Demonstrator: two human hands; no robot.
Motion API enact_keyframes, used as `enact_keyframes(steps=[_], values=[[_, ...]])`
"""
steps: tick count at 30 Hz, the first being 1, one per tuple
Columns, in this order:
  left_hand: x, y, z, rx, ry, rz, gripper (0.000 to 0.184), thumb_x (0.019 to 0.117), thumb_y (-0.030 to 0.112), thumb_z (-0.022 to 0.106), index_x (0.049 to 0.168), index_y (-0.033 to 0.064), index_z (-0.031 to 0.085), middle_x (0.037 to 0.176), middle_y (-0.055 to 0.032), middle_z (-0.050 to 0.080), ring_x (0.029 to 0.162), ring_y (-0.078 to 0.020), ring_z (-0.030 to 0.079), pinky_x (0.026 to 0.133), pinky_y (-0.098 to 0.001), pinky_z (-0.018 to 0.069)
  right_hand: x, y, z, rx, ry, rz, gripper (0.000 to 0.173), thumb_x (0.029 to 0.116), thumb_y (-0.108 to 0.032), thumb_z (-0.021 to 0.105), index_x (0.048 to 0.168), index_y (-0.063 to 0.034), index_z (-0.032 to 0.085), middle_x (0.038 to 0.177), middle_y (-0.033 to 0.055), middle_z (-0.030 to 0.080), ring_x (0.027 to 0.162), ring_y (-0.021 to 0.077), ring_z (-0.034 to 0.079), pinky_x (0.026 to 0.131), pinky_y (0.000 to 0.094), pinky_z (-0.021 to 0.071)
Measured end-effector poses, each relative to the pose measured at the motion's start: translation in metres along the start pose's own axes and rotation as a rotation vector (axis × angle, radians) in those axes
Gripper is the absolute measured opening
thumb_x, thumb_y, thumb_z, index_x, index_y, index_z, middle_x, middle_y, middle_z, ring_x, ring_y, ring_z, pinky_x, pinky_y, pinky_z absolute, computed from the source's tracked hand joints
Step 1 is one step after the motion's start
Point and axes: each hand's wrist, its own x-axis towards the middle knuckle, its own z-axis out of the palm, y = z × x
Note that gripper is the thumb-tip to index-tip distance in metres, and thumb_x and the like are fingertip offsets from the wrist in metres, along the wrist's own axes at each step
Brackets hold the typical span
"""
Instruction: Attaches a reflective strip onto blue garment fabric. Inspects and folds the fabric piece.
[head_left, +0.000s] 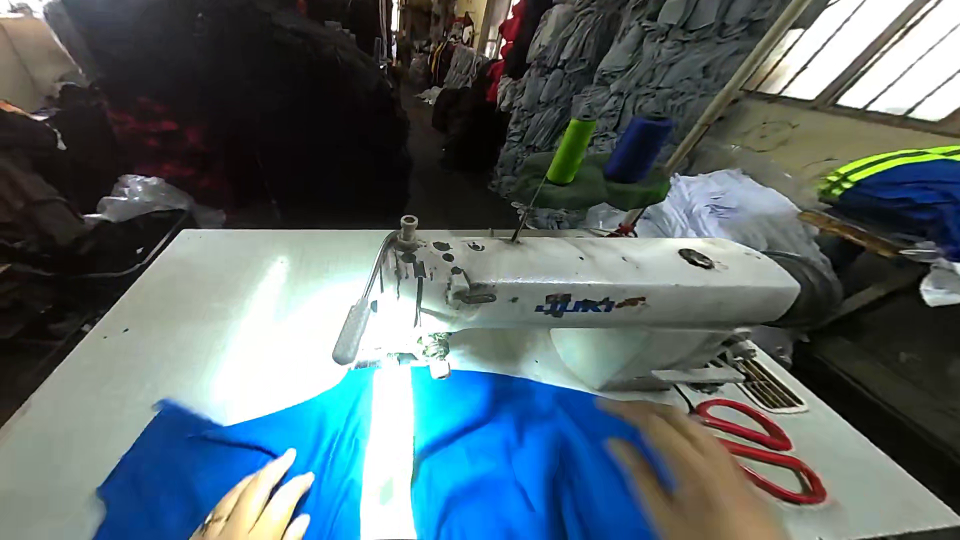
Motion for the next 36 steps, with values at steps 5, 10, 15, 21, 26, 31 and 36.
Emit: enact_keyframes(steps=[5,10,15,21,26,31,36], values=[[0.016,0.005,-0.004,0.112,0.038,-0.065,0.025,0.1012,0.013,0.053,0.104,-0.0035,0.071,0.113,-0.0258,0.07,0.106,-0.0489,0.067,0.088,-0.0672,0.0501,0.006,-0.089,0.093,0.174,0.039,-0.229,0.042,0.1024,-0.031,0.058,0.137,-0.0092,0.066,0.143,0.0192,0.06,0.138,0.0393,0.053,0.116,0.0602,0.0364],[0.065,0.028,0.019,-0.074,0.121,0.198,0.036,0.1037,0.012,0.048,0.135,0.0065,0.066,0.138,-0.0128,0.065,0.128,-0.0297,0.063,0.105,-0.0478,0.0523,0.022,-0.1,0.129,0.092,-0.094,-0.202,0.048,0.1007,-0.035,0.058,0.142,-0.0127,0.062,0.152,0.0122,0.054,0.146,0.0337,0.044,0.121,0.0592,0.0284],[0.096,0.014,0.071,0.02,0.103,0.248,0.049,0.1068,0.031,0.035,0.147,0.0139,0.057,0.156,-0.0042,0.051,0.146,-0.0213,0.046,0.12,-0.0534,0.0341,0.026,-0.096,0.146,0.002,-0.131,-0.234,0.053,0.1023,-0.041,0.052,0.149,-0.016,0.055,0.158,0.0079,0.048,0.149,0.0301,0.04,0.121,0.0581,0.0272],[0.106,0.002,0.076,0.109,0.178,0.298,0.051,0.1052,0.034,0.032,0.145,0.0178,0.059,0.152,0.0003,0.055,0.142,-0.0192,0.05,0.116,-0.0501,0.0399,0.037,-0.09,0.154,-0.057,-0.044,-0.263,0.056,0.1028,-0.051,0.043,0.147,-0.0205,0.058,0.154,0.0041,0.053,0.146,0.0273,0.046,0.118,0.0569,0.0329],[0.112,0.003,0.076,0.123,0.155,0.29,0.054,0.1041,0.035,0.029,0.148,0.0204,0.056,0.154,0.0028,0.053,0.145,-0.0181,0.047,0.115,-0.0484,0.04,0.039,-0.085,0.16,-0.072,0.021,-0.278,0.054,0.1033,-0.051,0.041,0.146,-0.0225,0.06,0.152,0.003,0.056,0.144,0.0257,0.049,0.117,0.0556,0.0351],[0.113,0.002,0.076,0.135,0.176,0.314,0.053,0.1051,0.035,0.029,0.147,0.0192,0.058,0.154,0.0025,0.053,0.144,-0.0182,0.047,0.114,-0.0458,0.0411,0.04,-0.085,0.159,-0.071,0.013,-0.268,0.054,0.1033,-0.051,0.041,0.146,-0.0231,0.06,0.153,0.0022,0.055,0.144,0.0252,0.048,0.118,0.0542,0.0347],[0.115,-0.001,0.079,0.121,0.189,0.331,0.055,0.1042,0.036,0.029,0.148,0.0198,0.057,0.156,0.0044,0.05,0.145,-0.0157,0.045,0.114,-0.0466,0.0409,0.04,-0.084,0.16,-0.078,0.019,-0.28,0.054,0.1032,-0.05,0.042,0.146,-0.0236,0.059,0.153,0.0019,0.055,0.145,0.0255,0.047,0.118,0.0547,0.0349]])
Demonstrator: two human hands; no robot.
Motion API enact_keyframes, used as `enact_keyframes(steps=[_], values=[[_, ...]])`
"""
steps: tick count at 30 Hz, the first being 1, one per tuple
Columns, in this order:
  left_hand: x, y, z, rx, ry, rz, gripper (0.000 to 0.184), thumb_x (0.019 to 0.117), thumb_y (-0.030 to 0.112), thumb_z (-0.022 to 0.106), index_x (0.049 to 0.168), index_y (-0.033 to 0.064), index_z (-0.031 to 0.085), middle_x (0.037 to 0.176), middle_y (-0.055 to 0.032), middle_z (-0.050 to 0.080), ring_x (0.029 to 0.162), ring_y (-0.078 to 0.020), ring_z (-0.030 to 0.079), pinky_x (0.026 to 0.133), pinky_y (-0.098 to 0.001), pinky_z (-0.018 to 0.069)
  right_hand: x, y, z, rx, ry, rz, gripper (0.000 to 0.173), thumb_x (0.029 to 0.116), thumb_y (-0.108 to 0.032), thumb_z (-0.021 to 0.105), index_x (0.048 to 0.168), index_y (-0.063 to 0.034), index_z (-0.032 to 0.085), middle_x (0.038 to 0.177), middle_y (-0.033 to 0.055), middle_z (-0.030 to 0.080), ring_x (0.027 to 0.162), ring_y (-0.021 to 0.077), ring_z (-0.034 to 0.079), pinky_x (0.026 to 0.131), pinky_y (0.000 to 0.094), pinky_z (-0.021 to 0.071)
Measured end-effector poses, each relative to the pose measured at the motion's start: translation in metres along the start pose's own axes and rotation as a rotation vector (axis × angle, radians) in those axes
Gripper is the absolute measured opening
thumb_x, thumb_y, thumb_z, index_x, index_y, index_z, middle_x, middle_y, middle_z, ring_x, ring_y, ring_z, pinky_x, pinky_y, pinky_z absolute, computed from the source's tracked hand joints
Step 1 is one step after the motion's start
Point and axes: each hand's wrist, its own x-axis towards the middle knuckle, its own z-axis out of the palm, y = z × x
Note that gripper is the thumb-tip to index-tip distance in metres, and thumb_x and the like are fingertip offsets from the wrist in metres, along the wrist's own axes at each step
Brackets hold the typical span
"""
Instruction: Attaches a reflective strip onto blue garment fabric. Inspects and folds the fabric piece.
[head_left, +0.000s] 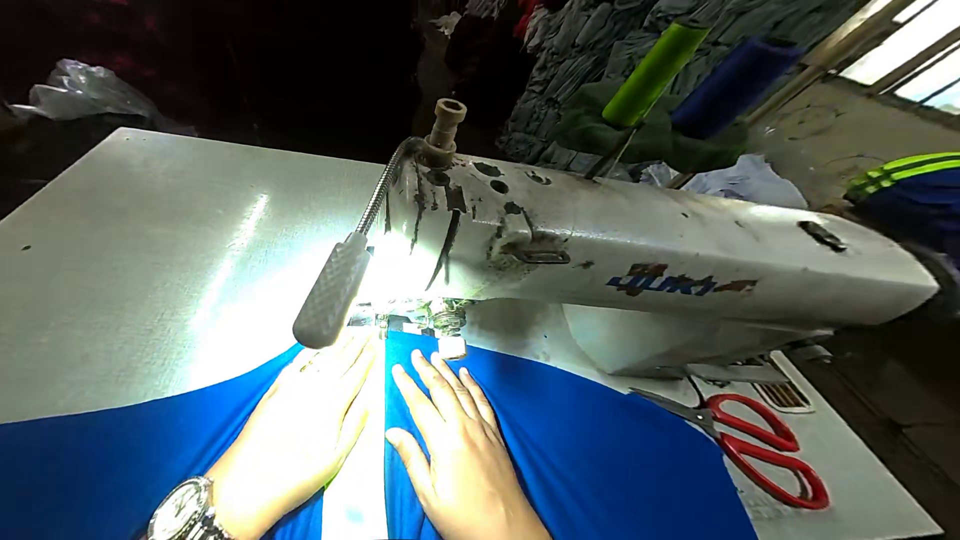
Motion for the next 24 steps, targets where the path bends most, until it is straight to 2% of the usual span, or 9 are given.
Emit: enact_keyframes(steps=[3,5,7,9,12,17,19,21,24], values=[[0.004,-0.004,-0.001,0.003,-0.027,0.004,0.056,0.1057,0.039,0.027,0.152,0.0198,0.052,0.159,0.0049,0.047,0.147,-0.0139,0.042,0.118,-0.0463,0.0368,0.004,0.001,0.001,-0.012,-0.006,-0.005,0.056,0.1033,-0.052,0.04,0.147,-0.0236,0.058,0.154,0.0011,0.054,0.145,0.0244,0.047,0.119,0.054,0.0344],[0.008,-0.007,-0.004,0.041,-0.079,0.007,0.065,0.1041,0.051,0.025,0.156,0.0178,0.045,0.163,0.0024,0.041,0.151,-0.0145,0.036,0.121,-0.0465,0.0322,0.006,0.003,0.0,0.003,-0.028,-0.005,0.06,0.1031,-0.056,0.039,0.149,-0.0217,0.056,0.155,0.0033,0.052,0.146,0.0262,0.045,0.119,0.0559,0.033],[0.01,-0.005,-0.015,0.055,-0.235,0.014,0.086,0.0977,0.07,0.025,0.163,0.0147,0.027,0.171,-0.0029,0.022,0.158,-0.0187,0.016,0.124,-0.0552,0.0184,0.002,0.006,-0.006,0.006,-0.092,0.001,0.068,0.1025,-0.063,0.034,0.153,-0.0213,0.05,0.16,0.0067,0.046,0.151,0.029,0.038,0.122,0.0595,0.0254],[0.0,-0.001,-0.026,0.01,-0.316,0.07,0.099,0.091,0.079,0.031,0.165,0.0145,0.021,0.172,-0.008,0.014,0.159,-0.0253,0.009,0.121,-0.0681,0.0105,-0.016,0.015,-0.012,-0.021,-0.096,-0.015,0.072,0.1005,-0.068,0.033,0.154,-0.0224,0.05,0.161,0.0084,0.044,0.151,0.0307,0.037,0.121,0.0634,0.0245],[-0.04,0.01,-0.033,-0.032,-0.22,0.232,0.084,0.0955,0.075,0.032,0.157,0.018,0.041,0.165,-0.0109,0.036,0.153,-0.0337,0.031,0.113,-0.0769,0.0221,-0.056,0.048,-0.024,-0.069,-0.046,-0.018,0.072,0.1005,-0.068,0.031,0.15,-0.0227,0.054,0.159,0.0108,0.047,0.147,0.0344,0.043,0.116,0.0673,0.0318],[-0.091,0.028,-0.053,-0.09,-0.312,0.2,0.059,0.1078,0.051,0.034,0.154,0.0167,0.048,0.162,-0.0078,0.042,0.152,-0.0333,0.034,0.116,-0.0704,0.0219,-0.107,0.107,-0.048,-0.249,0.016,0.179,0.073,0.104,-0.064,0.024,0.152,-0.0169,0.052,0.157,0.0202,0.046,0.144,0.0468,0.043,0.112,0.0768,0.0263],[-0.097,0.029,-0.053,-0.107,-0.294,0.176,0.056,0.1087,0.048,0.034,0.152,0.0164,0.05,0.16,-0.0081,0.044,0.15,-0.0348,0.038,0.115,-0.0705,0.0231,-0.106,0.093,-0.055,-0.278,0.068,0.236,0.066,0.1032,-0.055,0.038,0.146,-0.0089,0.058,0.151,0.0277,0.05,0.139,0.0552,0.044,0.108,0.0813,0.0236],[-0.099,0.029,-0.051,-0.136,-0.242,0.15,0.053,0.1094,0.044,0.032,0.15,0.0185,0.053,0.158,-0.0081,0.048,0.148,-0.0347,0.041,0.115,-0.07,0.0247,-0.096,0.054,-0.053,-0.179,0.153,0.161,0.051,0.1016,-0.039,0.05,0.137,-0.0056,0.065,0.144,0.0268,0.056,0.136,0.053,0.049,0.109,0.0772,0.0301],[-0.1,0.025,-0.044,-0.081,-0.166,0.136,0.053,0.1099,0.048,0.026,0.15,0.0254,0.053,0.158,-0.0106,0.047,0.147,-0.0313,0.043,0.117,-0.0637,0.03,-0.091,0.0,-0.039,0.038,0.033,0.013,0.065,0.1043,-0.06,0.035,0.146,-0.0161,0.059,0.153,0.0197,0.051,0.144,0.0425,0.045,0.115,0.0704,0.0301]])
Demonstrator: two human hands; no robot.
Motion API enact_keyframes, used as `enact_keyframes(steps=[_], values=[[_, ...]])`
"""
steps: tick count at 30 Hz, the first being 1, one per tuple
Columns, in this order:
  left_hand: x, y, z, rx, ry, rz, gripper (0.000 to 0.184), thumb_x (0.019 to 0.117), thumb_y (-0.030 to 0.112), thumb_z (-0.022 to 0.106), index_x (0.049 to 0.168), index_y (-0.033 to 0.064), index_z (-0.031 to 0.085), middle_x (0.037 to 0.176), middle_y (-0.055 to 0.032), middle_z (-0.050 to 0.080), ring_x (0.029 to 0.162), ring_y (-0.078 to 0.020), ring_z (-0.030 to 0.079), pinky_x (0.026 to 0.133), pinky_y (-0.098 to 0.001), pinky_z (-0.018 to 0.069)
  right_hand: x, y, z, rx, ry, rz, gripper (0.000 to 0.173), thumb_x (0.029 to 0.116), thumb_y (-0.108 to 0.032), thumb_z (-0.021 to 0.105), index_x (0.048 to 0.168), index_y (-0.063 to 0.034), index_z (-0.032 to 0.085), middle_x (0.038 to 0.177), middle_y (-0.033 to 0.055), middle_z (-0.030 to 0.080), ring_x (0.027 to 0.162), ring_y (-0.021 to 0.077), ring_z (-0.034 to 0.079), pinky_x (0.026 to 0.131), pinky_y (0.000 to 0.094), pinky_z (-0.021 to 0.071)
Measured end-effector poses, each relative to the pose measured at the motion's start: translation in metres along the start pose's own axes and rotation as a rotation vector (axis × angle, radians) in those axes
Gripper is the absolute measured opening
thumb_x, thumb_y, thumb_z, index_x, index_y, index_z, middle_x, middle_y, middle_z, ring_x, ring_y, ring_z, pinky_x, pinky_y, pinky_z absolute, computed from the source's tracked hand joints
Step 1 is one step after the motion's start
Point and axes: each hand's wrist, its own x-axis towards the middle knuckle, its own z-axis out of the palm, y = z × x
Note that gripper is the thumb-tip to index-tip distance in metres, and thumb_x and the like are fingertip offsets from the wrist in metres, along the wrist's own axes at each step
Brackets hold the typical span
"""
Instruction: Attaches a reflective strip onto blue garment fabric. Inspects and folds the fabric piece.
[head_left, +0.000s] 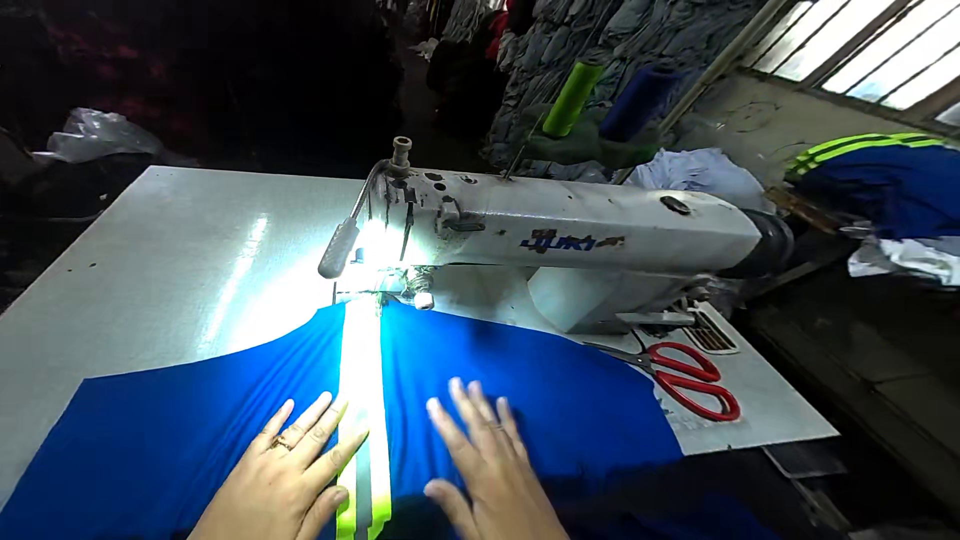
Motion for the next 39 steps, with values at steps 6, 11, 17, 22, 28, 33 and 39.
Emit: enact_keyframes(steps=[6,11,17,22,28,33,39], values=[[-0.01,-0.012,-0.017,-0.096,-0.08,-0.018,0.064,0.107,0.058,0.026,0.153,0.0203,0.049,0.162,-0.0167,0.039,0.15,-0.0349,0.038,0.119,-0.0627,0.0285,-0.006,0.078,-0.003,-0.147,-0.133,-0.12,0.084,0.0963,-0.079,0.013,0.155,-0.0287,0.047,0.163,0.0095,0.041,0.15,0.0364,0.037,0.117,0.0694,0.0279],[-0.042,-0.058,-0.03,0.062,0.1,-0.403,0.059,0.109,0.046,0.027,0.156,0.0148,0.045,0.162,-0.0233,0.035,0.149,-0.0487,0.032,0.114,-0.078,0.0171,-0.005,0.098,-0.011,-0.162,-0.132,-0.101,0.086,0.0964,-0.079,0.013,0.157,-0.0258,0.044,0.164,0.0142,0.036,0.151,0.0405,0.035,0.117,0.0703,0.0244],[-0.047,-0.113,-0.034,0.262,0.141,-0.375,0.077,0.1005,0.068,0.02,0.155,0.02,0.047,0.161,-0.0214,0.039,0.149,-0.0464,0.035,0.111,-0.0796,0.0183,-0.003,0.072,-0.014,-0.156,-0.087,-0.133,0.083,0.0963,-0.078,0.022,0.151,-0.0243,0.053,0.159,0.0177,0.044,0.147,0.0463,0.038,0.114,0.0737,0.0279],[0.021,-0.026,-0.023,0.11,0.306,-0.142,0.05,0.107,0.033,0.036,0.14,0.0072,0.062,0.147,-0.0147,0.059,0.138,-0.0345,0.054,0.112,-0.0613,0.0413,0.024,-0.006,0.0,0.247,0.135,-0.216,0.055,0.1075,-0.052,0.037,0.138,-0.0149,0.064,0.147,0.0114,0.059,0.143,0.0291,0.049,0.119,0.0542,0.0366],[0.051,0.01,0.015,0.109,0.047,-0.023,0.064,0.1089,0.046,0.024,0.155,0.0055,0.044,0.161,-0.0095,0.043,0.149,-0.025,0.04,0.12,-0.0637,0.0257,0.053,-0.014,0.026,0.319,0.024,-0.151,0.057,0.1099,-0.044,0.031,0.147,-0.0074,0.056,0.152,0.0163,0.053,0.146,0.0324,0.045,0.12,0.0493,0.0363],[0.023,0.021,0.017,0.162,0.048,0.049,0.066,0.1082,0.047,0.023,0.147,0.0031,0.053,0.156,-0.0139,0.049,0.145,-0.0281,0.047,0.115,-0.0632,0.0331,0.031,-0.011,0.03,0.193,-0.004,-0.228,0.05,0.109,-0.044,0.034,0.143,-0.0196,0.062,0.146,0.0086,0.06,0.142,0.0308,0.05,0.117,0.0486,0.0405],[-0.004,0.037,0.02,0.127,0.048,0.054,0.062,0.1103,0.043,0.026,0.143,-0.0012,0.055,0.154,-0.0183,0.05,0.143,-0.0297,0.049,0.116,-0.0572,0.0335,0.002,-0.011,0.037,0.12,0.096,-0.36,0.04,0.1075,-0.042,0.043,0.134,-0.0259,0.067,0.136,0.0039,0.068,0.133,0.0269,0.059,0.114,0.0478,0.0442]])
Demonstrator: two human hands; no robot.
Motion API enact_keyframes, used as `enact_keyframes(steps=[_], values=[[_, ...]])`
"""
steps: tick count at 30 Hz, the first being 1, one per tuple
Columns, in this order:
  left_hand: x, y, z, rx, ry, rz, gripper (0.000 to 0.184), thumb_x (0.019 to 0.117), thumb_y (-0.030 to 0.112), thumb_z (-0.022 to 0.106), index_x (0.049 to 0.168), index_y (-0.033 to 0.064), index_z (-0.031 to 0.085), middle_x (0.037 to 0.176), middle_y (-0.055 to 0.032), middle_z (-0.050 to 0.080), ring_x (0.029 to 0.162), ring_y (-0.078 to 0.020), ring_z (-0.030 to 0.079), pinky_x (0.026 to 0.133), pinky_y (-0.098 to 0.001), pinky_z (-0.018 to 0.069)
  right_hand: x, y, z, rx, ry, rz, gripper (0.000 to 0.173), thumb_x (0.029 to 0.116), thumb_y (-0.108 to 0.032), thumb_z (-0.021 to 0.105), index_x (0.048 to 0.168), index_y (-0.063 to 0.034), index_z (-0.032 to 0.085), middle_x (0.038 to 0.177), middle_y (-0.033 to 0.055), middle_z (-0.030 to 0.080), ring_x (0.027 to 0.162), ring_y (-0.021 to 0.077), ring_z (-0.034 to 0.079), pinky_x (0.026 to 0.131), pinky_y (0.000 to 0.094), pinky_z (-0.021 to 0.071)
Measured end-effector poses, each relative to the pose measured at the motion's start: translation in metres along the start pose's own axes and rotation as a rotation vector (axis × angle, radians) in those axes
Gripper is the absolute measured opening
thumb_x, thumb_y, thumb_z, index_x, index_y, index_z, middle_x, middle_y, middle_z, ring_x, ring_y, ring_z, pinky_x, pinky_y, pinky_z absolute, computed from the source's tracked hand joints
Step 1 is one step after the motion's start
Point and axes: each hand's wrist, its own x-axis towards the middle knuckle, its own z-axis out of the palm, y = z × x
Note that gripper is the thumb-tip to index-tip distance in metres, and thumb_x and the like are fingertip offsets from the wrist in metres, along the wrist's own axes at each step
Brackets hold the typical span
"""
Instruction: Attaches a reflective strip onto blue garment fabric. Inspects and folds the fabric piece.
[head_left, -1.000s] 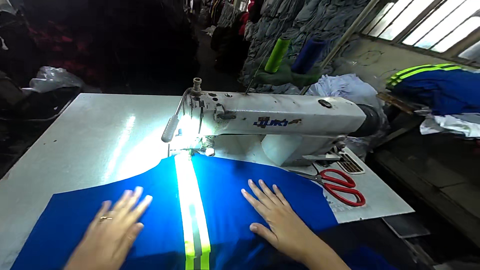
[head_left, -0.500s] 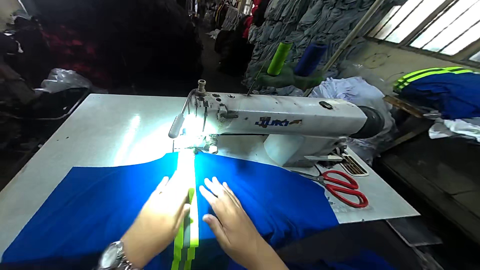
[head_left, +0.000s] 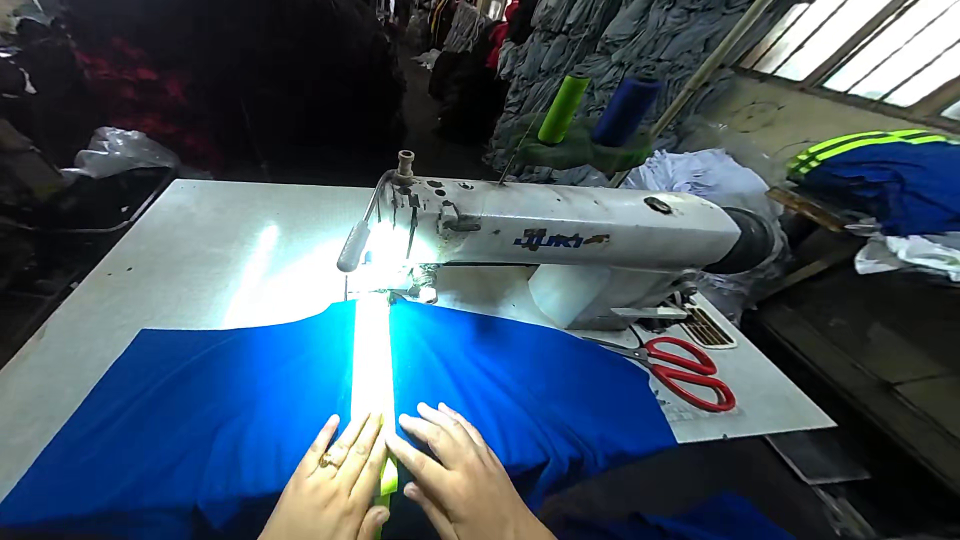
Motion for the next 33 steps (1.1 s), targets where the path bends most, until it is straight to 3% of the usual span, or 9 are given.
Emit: enact_keyframes(steps=[4,8,12,16,25,33], values=[[-0.011,0.0,-0.002,-0.098,-0.012,0.053,0.054,0.11,0.034,0.033,0.146,-0.0024,0.051,0.153,-0.0185,0.051,0.142,-0.0297,0.05,0.117,-0.0514,0.0352,-0.014,-0.004,-0.001,-0.004,0.001,-0.025,0.032,0.1044,-0.037,0.054,0.131,-0.0282,0.07,0.136,0.0023,0.067,0.134,0.0255,0.058,0.114,0.0468,0.0432],[-0.018,0.0,-0.004,-0.176,0.109,0.082,0.038,0.1062,0.016,0.046,0.138,0.002,0.061,0.143,-0.0142,0.062,0.133,-0.028,0.059,0.113,-0.0484,0.0422,-0.019,-0.01,-0.001,0.034,0.009,0.009,0.029,0.1026,-0.03,0.06,0.129,-0.0263,0.071,0.135,0.0052,0.068,0.134,0.0281,0.058,0.116,0.0506,0.0401],[-0.022,0.01,-0.001,-0.084,0.203,0.026,0.034,0.1046,0.016,0.051,0.132,0.0055,0.067,0.132,-0.0109,0.069,0.124,-0.0261,0.065,0.11,-0.0463,0.0445,-0.015,-0.015,-0.003,0.028,0.007,0.019,0.027,0.1014,-0.026,0.062,0.126,-0.024,0.073,0.13,0.0066,0.07,0.129,0.0293,0.061,0.115,0.0525,0.0405],[-0.022,0.018,-0.001,-0.092,0.21,-0.032,0.033,0.1047,0.013,0.051,0.132,0.0048,0.067,0.132,-0.0119,0.069,0.125,-0.0272,0.065,0.11,-0.048,0.0441,-0.014,-0.015,-0.005,0.016,-0.013,0.003,0.028,0.1027,-0.028,0.06,0.127,-0.0223,0.073,0.13,0.0077,0.071,0.126,0.0301,0.063,0.113,0.0524,0.0423],[-0.002,0.009,-0.014,-0.227,0.031,-0.148,0.04,0.107,0.024,0.048,0.139,0.0041,0.062,0.14,-0.0149,0.063,0.133,-0.0339,0.058,0.114,-0.061,0.0364,0.012,-0.012,-0.012,0.054,-0.092,0.125,0.027,0.1021,-0.026,0.06,0.122,-0.017,0.076,0.128,0.0102,0.072,0.127,0.0336,0.062,0.113,0.0539,0.0428],[0.045,-0.037,-0.011,-0.184,-0.038,-0.16,0.05,0.1068,0.035,0.043,0.148,0.0096,0.054,0.153,-0.0078,0.053,0.144,-0.026,0.048,0.118,-0.0609,0.0305,0.057,0.038,0.0,-0.039,-0.079,0.043,0.034,0.1035,-0.031,0.051,0.125,-0.0225,0.075,0.132,0.0061,0.07,0.13,0.0292,0.061,0.113,0.0504,0.0451]])
